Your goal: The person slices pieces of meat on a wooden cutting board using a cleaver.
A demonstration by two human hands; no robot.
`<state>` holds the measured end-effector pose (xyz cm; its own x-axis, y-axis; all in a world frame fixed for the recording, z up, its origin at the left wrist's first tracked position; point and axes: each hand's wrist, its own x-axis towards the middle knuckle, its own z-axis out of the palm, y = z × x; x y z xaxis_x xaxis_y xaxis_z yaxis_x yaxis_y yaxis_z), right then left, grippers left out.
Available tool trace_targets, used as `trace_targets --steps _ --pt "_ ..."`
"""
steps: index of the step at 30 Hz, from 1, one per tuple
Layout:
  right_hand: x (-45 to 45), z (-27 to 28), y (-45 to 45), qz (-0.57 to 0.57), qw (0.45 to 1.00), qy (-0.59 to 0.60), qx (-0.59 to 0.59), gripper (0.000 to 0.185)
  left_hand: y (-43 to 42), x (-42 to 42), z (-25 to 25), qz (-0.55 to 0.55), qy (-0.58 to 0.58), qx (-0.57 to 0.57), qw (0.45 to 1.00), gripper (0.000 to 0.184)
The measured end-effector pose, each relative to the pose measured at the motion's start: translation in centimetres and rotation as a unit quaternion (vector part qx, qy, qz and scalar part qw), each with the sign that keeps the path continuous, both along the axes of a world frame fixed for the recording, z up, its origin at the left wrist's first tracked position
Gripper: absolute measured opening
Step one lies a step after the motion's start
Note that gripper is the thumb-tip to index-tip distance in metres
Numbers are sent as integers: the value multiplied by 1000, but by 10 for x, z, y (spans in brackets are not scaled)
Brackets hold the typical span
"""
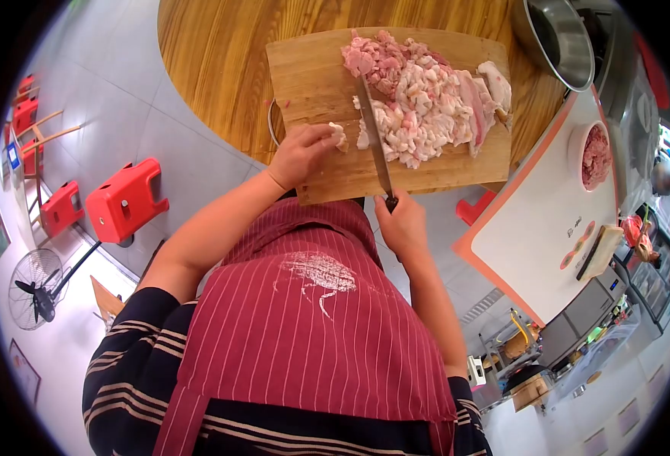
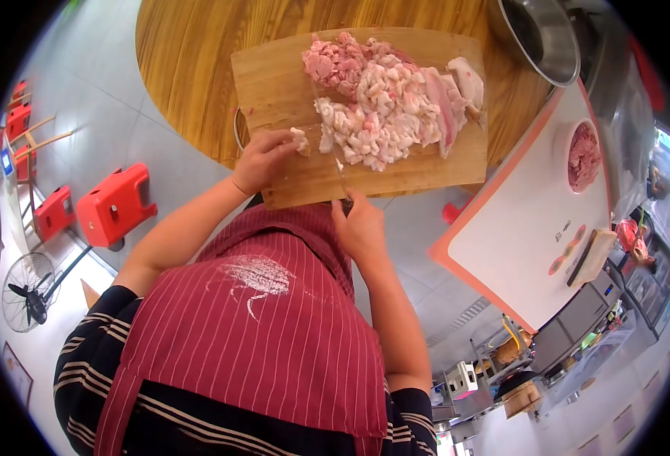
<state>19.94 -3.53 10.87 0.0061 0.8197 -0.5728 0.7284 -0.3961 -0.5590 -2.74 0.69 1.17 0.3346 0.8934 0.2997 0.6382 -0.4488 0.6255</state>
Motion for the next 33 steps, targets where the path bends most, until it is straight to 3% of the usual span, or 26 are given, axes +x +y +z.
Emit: trace_targets --steps 2,8,14,18,24,27,29,33 --pt "-5 4 0 47 999 -1 20 29 1 1 -2 -53 10 22 998 26" --pt "-8 17 -4 132 989 -42 -46 31 5 7 -11 -64 11 8 998 30" --pt "-3 24 -14 149 982 -67 -91 29 1 10 -22 -48 41 -1 998 28" --pt "-25 -4 8 118 987 -27 -103 29 -1 9 -23 -46 46 -12 998 29" --pt "-46 -47 66 149 985 24 82 27 3 11 -15 -54 42 6 998 28" --pt "-22 -29 86 151 985 65 52 29 5 12 -11 -35 33 32 998 26" --pt "-14 -9 75 68 996 57 -13 33 1 11 -9 -32 -8 52 998 24" --pt "-12 10 35 119 993 4 -8 30 3 8 -12 -43 12 24 999 21"
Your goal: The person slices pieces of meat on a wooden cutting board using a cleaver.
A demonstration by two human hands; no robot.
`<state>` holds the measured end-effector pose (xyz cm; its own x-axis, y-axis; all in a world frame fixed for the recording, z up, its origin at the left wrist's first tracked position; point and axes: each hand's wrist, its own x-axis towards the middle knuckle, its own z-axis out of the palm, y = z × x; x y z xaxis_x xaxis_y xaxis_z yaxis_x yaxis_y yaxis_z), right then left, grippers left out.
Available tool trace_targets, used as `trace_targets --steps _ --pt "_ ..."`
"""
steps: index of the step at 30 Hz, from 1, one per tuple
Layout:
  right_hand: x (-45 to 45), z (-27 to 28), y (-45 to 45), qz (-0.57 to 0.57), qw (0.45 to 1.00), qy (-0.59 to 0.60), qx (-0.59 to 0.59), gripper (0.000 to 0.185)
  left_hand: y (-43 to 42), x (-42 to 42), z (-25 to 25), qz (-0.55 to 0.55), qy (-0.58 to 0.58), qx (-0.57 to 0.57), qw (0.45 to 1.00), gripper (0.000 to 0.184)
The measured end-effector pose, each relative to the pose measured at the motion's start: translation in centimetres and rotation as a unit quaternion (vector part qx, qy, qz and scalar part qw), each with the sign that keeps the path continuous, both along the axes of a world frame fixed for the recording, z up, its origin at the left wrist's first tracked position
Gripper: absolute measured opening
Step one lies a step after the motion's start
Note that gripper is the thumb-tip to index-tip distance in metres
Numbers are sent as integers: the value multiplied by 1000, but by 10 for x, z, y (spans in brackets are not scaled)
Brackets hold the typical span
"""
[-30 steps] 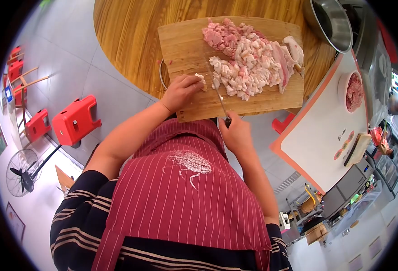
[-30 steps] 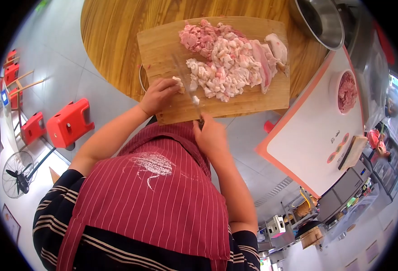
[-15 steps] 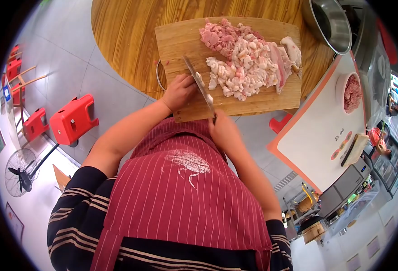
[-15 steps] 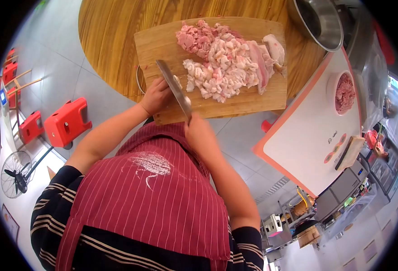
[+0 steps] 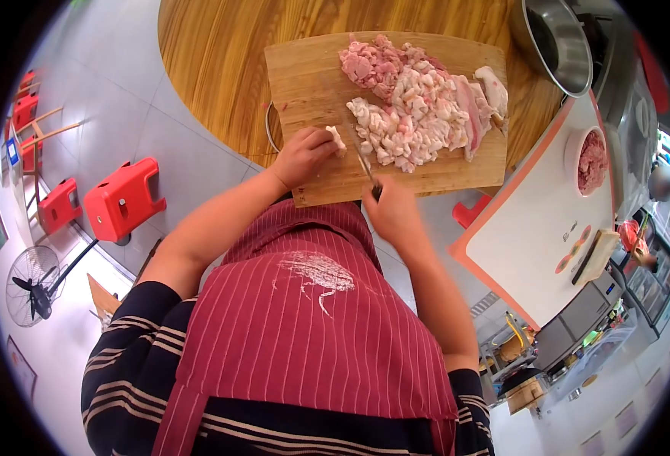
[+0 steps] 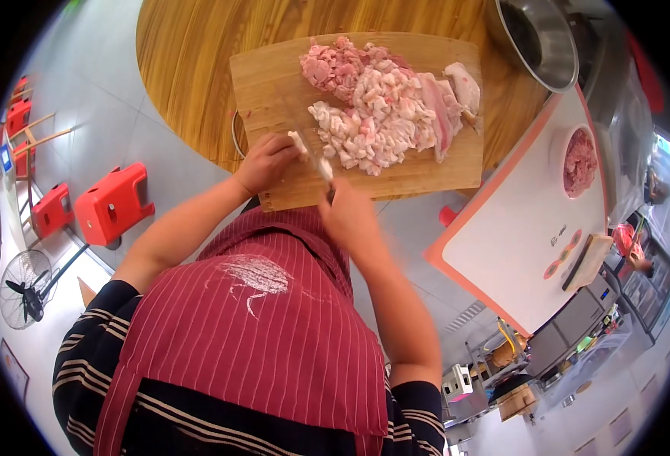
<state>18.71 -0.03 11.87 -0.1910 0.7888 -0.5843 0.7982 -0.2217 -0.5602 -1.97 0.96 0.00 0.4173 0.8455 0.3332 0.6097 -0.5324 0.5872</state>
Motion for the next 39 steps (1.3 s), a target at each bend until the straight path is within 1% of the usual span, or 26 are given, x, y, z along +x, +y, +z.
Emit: trace_targets --steps 1,3,4,5,6,7,10,12,15,16,18,19,20,22,24,26,27,28,30,31,35,39 --pt "0 6 -10 2 1000 -1 0 30 0 -1 -2 -6 -5 1 1000 21" --pt "1 13 -23 64 997 -50 -20 28 1 -1 -5 -10 -9 3 1000 20" --pt "2 15 -26 65 996 -50 -20 28 1 -2 -6 -12 4 9 1000 20" --pt "2 16 -30 54 996 -58 -46 27 -1 -2 -8 -15 16 13 1000 19" --pt "3 16 -31 44 994 -67 -72 27 -1 -1 -7 -14 16 12 1000 19" --pt "2 13 -31 43 994 -69 -73 27 -1 -1 -6 -14 14 12 1000 20" --pt "-9 -14 -26 37 996 -51 -60 26 -1 0 -9 -9 16 8 1000 20" --pt "-20 -38 -10 56 998 -19 -11 26 -2 -1 -12 -5 22 10 1000 20" --pt "-41 -52 17 30 999 -4 19 27 -1 -2 -10 -18 28 1 999 20" --pt "-41 -49 27 28 999 -5 22 27 -2 -2 -7 -18 17 -10 1000 19" --pt "-31 -44 44 63 998 22 0 29 0 0 -4 -20 7 -19 1000 19" --pt "-21 -43 48 30 997 68 16 31 1 1 -2 -19 6 -5 1000 19" --pt "-16 -42 47 32 997 69 15 31 1 1 0 -16 6 8 1000 20" --pt "-9 -36 40 -91 995 39 24 29 2 -2 1 -15 -5 16 1000 22" --pt "-1 -29 25 -83 995 57 14 27 1 -2 0 -18 -21 22 999 24" --pt "0 -23 0 -13 995 53 81 30 -1 -1 -1 -6 -12 17 1000 23" --pt "-2 -14 -8 10 999 24 33 29 -1 -2 -4 -5 -12 17 1000 23" --pt "-2 -9 -15 12 999 24 33 29 -2 -3 -7 -13 1 24 1000 24" --pt "-1 -1 -26 55 998 -38 -14 26 -2 -5 -9 -20 14 32 999 24" --pt "1 2 -28 49 997 -36 -42 27 -2 -3 -8 -13 17 27 999 25" --pt "3 5 -34 58 996 -47 -57 28 -4 -2 -11 -6 10 12 1000 31" --pt "-11 -5 -21 43 996 -33 -75 27 -5 -3 -14 -8 15 -2 1000 30"
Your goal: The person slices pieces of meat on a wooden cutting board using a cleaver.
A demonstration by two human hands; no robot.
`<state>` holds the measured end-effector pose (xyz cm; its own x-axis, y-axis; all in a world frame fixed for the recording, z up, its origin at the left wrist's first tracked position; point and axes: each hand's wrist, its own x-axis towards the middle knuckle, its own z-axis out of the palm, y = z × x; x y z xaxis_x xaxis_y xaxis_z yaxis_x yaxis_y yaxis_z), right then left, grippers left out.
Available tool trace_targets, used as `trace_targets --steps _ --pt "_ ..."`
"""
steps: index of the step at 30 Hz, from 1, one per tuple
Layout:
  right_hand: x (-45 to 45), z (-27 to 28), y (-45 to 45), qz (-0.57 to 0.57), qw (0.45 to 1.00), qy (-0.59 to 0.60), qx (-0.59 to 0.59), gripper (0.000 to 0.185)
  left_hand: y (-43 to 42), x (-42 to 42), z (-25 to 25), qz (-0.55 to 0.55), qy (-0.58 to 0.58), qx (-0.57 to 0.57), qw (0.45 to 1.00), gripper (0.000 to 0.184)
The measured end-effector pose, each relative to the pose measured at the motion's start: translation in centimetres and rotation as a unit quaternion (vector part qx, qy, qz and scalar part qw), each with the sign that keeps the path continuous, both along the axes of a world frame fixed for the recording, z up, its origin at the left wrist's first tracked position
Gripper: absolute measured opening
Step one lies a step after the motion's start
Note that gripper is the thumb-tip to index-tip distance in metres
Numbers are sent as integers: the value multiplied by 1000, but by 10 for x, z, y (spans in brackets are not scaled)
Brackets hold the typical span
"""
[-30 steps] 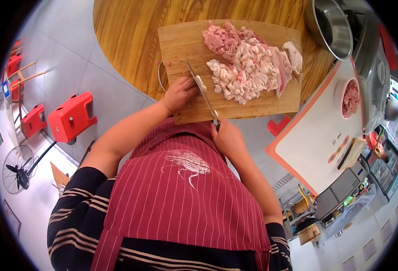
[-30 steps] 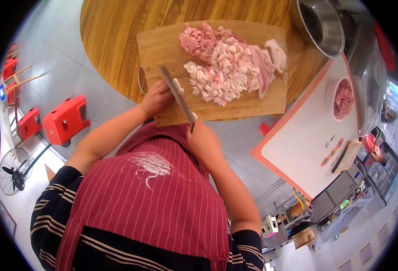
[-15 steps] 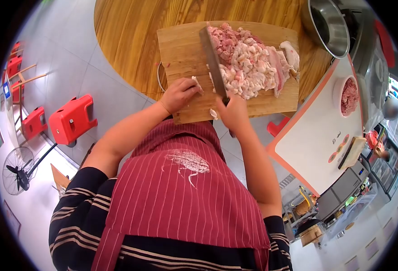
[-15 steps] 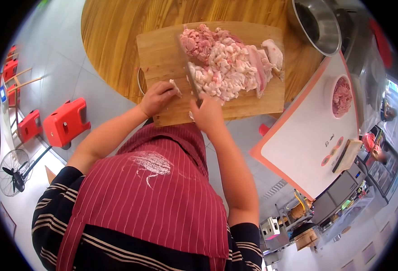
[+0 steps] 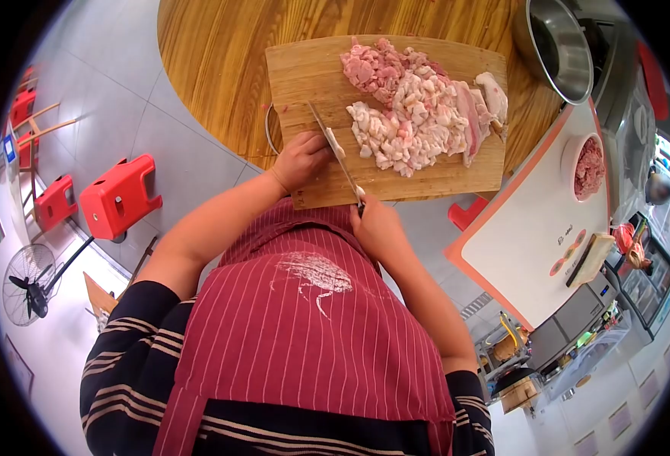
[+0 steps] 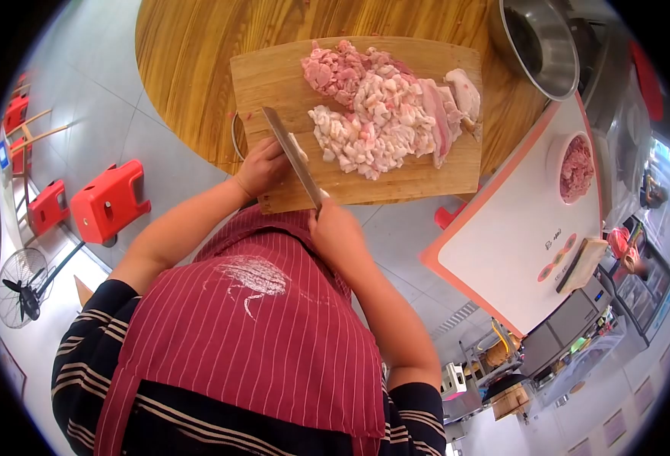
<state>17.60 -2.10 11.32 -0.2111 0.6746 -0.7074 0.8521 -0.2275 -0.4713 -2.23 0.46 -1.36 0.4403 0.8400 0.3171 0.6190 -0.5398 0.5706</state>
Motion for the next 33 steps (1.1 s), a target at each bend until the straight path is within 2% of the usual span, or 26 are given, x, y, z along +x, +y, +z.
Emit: trace_targets --steps 5,7,8,11,13,14,18,20,27,33 --pt "-31 -35 31 8 999 1 45 27 5 2 9 -18 2 41 999 25" --pt "-41 -45 46 -14 994 54 98 26 3 1 7 -13 -3 17 1000 25" --pt "-38 -49 56 -16 993 56 102 26 2 -1 6 -7 -8 -8 1000 24" --pt "-14 -44 74 14 989 80 123 27 4 0 12 -12 -11 14 1000 24" --pt "-4 -23 71 -109 987 66 97 27 6 0 18 -3 -20 16 1000 23" --pt "1 -11 68 -112 985 92 98 25 4 2 20 3 -32 15 999 22" --pt "8 -2 31 -48 990 63 114 25 4 0 14 6 -28 15 999 23" --pt "10 -2 13 -21 996 62 57 27 3 -2 10 -9 -19 15 1000 24" --pt "17 3 -3 0 1000 31 -2 28 2 0 8 7 -11 26 1000 22" --pt "-5 -31 9 -15 997 77 27 28 2 -1 7 14 -18 19 1000 21"
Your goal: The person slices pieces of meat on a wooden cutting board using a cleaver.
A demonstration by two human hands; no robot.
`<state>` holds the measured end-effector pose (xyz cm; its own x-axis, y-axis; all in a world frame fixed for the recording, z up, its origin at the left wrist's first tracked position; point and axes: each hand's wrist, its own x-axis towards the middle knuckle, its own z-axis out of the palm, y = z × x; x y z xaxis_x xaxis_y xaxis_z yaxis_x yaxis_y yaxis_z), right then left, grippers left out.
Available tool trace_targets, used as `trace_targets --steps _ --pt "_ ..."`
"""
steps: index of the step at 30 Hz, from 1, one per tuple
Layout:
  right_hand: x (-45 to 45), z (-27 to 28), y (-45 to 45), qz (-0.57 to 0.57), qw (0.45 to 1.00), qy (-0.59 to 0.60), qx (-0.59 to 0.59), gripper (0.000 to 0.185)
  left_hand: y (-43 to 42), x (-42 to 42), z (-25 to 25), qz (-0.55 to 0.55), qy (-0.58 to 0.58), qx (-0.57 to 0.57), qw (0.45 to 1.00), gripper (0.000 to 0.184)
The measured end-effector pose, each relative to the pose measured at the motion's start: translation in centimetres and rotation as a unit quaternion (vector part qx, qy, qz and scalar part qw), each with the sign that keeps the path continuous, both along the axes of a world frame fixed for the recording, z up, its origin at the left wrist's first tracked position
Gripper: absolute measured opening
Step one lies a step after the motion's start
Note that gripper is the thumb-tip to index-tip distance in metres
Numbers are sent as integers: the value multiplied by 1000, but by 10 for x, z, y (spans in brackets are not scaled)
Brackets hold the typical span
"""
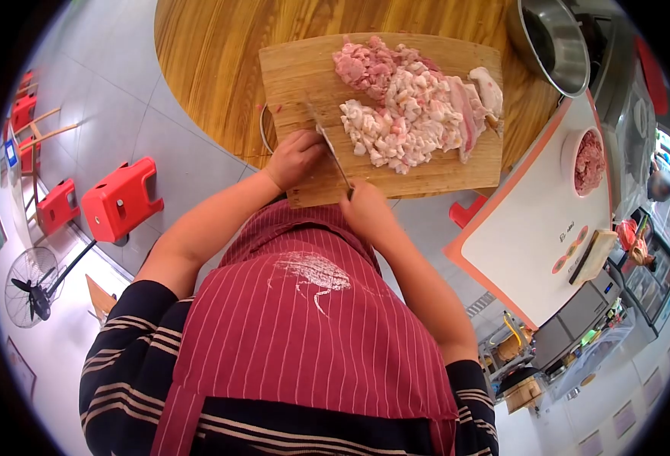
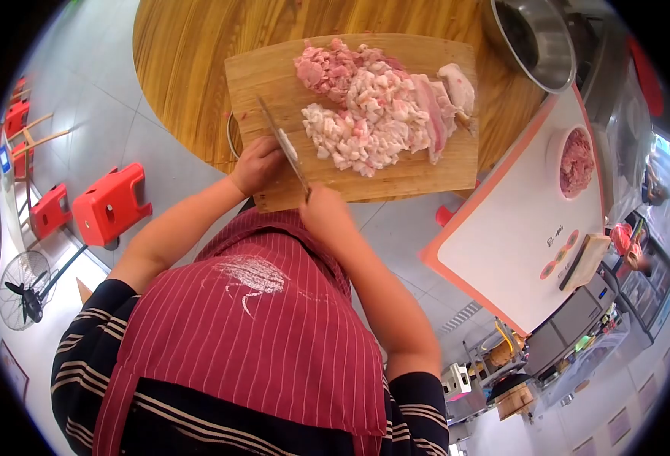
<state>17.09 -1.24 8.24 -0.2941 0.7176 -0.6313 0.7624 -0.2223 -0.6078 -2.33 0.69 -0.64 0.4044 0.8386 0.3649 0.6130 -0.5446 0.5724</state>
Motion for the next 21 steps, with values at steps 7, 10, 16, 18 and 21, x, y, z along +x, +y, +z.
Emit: trace_targets --steps 7,10,16,18,21 --pt "-8 -31 58 26 995 29 89 32 1 8 6 -6 27 -5 1000 22" --pt "41 -25 68 37 990 -16 138 35 -1 28 10 15 28 -15 999 27" --pt "101 41 67 -139 988 -11 61 30 5 77 45 17 -161 -165 973 26" --pt "113 53 57 -163 986 12 10 28 8 66 53 83 -201 -186 958 24" --pt "123 60 24 -84 996 16 9 24 22 25 57 198 -160 -229 940 14"
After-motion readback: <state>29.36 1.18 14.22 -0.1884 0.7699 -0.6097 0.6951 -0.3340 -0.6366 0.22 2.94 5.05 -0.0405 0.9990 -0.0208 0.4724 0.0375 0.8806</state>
